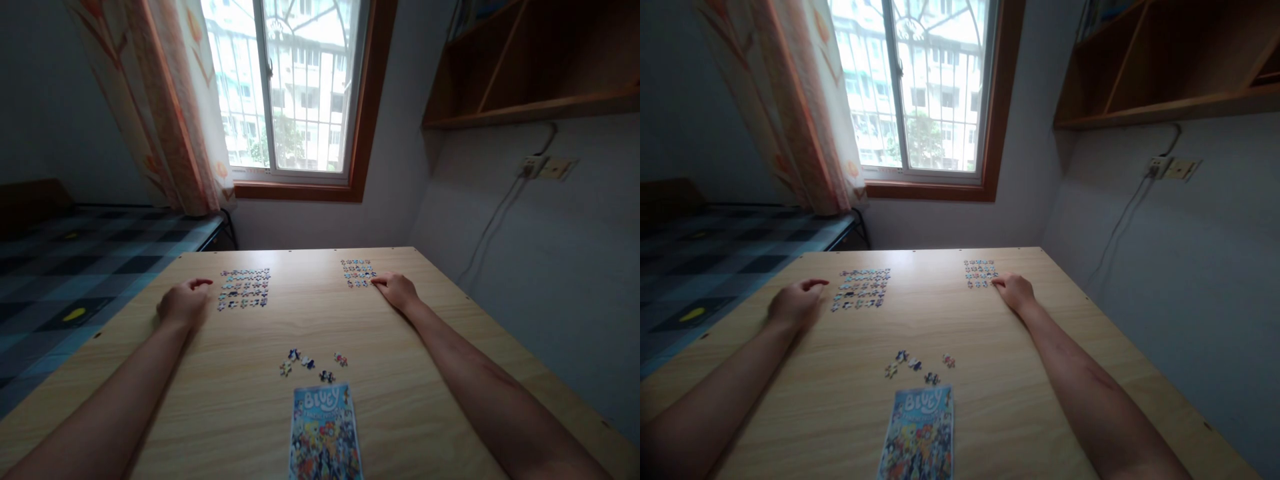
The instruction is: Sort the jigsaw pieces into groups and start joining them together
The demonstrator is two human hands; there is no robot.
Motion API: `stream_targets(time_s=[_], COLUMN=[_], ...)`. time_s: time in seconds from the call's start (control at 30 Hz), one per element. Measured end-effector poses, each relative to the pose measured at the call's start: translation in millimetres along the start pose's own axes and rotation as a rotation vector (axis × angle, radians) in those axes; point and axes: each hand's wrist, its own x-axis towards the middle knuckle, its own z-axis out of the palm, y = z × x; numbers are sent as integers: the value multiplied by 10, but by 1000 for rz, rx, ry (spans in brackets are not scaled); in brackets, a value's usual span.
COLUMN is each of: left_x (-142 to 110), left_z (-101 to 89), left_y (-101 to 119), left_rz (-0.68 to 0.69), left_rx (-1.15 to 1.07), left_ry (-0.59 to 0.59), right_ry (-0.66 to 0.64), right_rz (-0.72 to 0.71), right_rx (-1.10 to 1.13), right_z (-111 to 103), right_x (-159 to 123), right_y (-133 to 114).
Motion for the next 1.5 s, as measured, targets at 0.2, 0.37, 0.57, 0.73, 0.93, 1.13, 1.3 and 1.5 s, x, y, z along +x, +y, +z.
stream_targets(time_s=[0.2,0.37,0.57,0.73,0.93,1.13,1.3,1.5], left_x=[-5,-44,-62,-57,-87,-78,-49,-34], left_z=[7,-18,-5,19,-27,-61,-42,-31], left_y=[3,28,26,7,35,59,46,27], left_rz=[-1,3,11,8,3,-21,-11,-2], left_rx=[-10,-21,-44,-55,-48,-31,-19,-14], left_ry=[9,14,23,29,14,-23,-11,-4], right_ry=[58,166,15,-276,-340,-246,-261,-131], right_rz=[-50,-88,-549,-939,-1034,-710,-390,-266], right_rx=[32,107,357,420,264,220,206,85], right_z=[23,-55,-286,-389,-312,-291,-393,-306], right_x=[-29,-36,-233,-615,-686,-281,-108,-30], right_y=[13,-64,-763,-1443,-1512,-854,-189,266])
